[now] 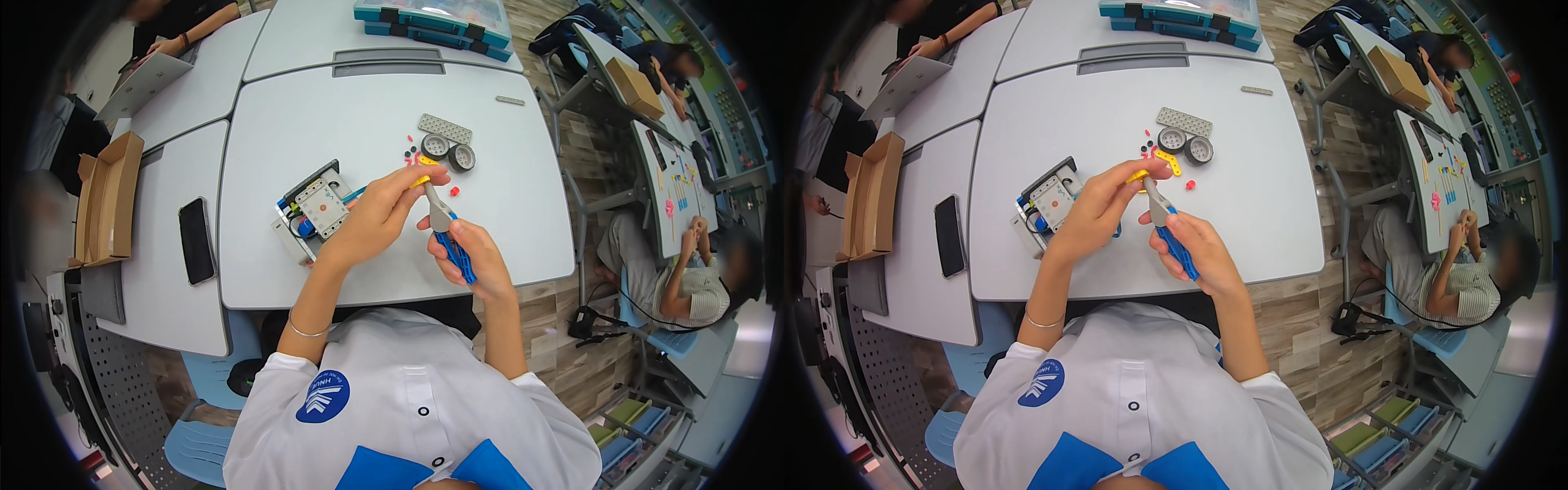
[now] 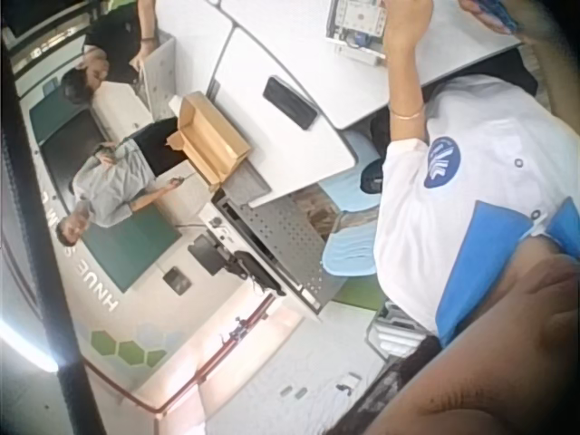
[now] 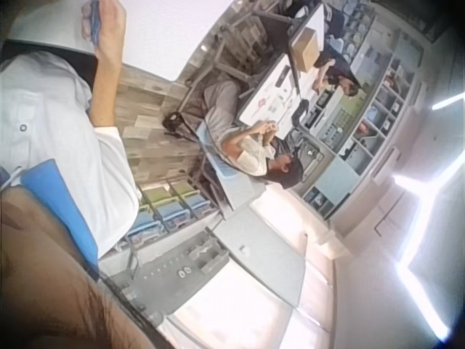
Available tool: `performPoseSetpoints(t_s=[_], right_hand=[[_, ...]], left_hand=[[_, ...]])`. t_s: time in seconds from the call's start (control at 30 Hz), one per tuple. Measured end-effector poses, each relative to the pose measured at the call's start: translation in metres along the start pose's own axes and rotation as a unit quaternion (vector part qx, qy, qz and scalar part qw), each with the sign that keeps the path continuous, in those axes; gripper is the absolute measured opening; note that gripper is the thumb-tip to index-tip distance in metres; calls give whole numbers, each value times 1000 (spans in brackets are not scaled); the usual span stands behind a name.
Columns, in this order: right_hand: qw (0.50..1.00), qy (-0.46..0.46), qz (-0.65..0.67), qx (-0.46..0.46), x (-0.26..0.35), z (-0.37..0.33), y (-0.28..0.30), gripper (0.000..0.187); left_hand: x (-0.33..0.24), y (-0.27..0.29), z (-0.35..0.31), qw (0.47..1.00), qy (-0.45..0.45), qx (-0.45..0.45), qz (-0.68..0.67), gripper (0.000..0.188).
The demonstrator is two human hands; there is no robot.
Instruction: The person assembles a small educational robotics kit on a white table. They use a blue plastic tool to connect and disconnect colorful plastic components, including gears, beams, and a motor, while occasionally rotating the assembly to access different connection points.
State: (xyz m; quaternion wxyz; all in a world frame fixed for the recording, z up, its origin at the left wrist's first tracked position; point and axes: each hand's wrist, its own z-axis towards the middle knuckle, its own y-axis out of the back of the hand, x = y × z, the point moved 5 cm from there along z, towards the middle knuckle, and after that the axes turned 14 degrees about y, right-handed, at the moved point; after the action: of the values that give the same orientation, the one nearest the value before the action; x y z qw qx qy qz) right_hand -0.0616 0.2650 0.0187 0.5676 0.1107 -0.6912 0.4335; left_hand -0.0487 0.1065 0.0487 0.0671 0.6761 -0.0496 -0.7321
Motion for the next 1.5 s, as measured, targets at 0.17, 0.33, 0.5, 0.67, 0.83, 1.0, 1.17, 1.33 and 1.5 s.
performPoseSetpoints(t_s=[0.17,0.33,0.5,0.67,0.83,1.0,1.17,1.33,1.5], right_hand=[[1000,-2,-4,-21,-2,1,-7,40],[999,-2,4,-39,1,-2,-13,40],[998,-1,43,-42,6,-5,-18,41],[993,-22,79,-83,14,-32,-13,42],[987,8,-82,-137,22,-19,17,40],[931,-57,-320,-169,4,1,41,36],[916,-51,-359,-170,-8,4,46,40],[916,-57,-360,-169,-12,4,46,42],[922,-26,-352,-159,-8,3,41,42]], left_hand=[[-4,2,3,997,-47,-42,54,30],[-8,0,2,988,-72,-76,109,31],[-16,0,0,971,-107,-131,167,32],[-10,73,8,947,-95,-290,103,28],[-20,36,23,946,-26,-175,273,25],[37,-5,61,891,59,-41,449,30],[63,-12,73,888,79,3,453,42],[56,-10,72,901,87,16,426,45],[38,-2,70,935,68,-16,347,26]])
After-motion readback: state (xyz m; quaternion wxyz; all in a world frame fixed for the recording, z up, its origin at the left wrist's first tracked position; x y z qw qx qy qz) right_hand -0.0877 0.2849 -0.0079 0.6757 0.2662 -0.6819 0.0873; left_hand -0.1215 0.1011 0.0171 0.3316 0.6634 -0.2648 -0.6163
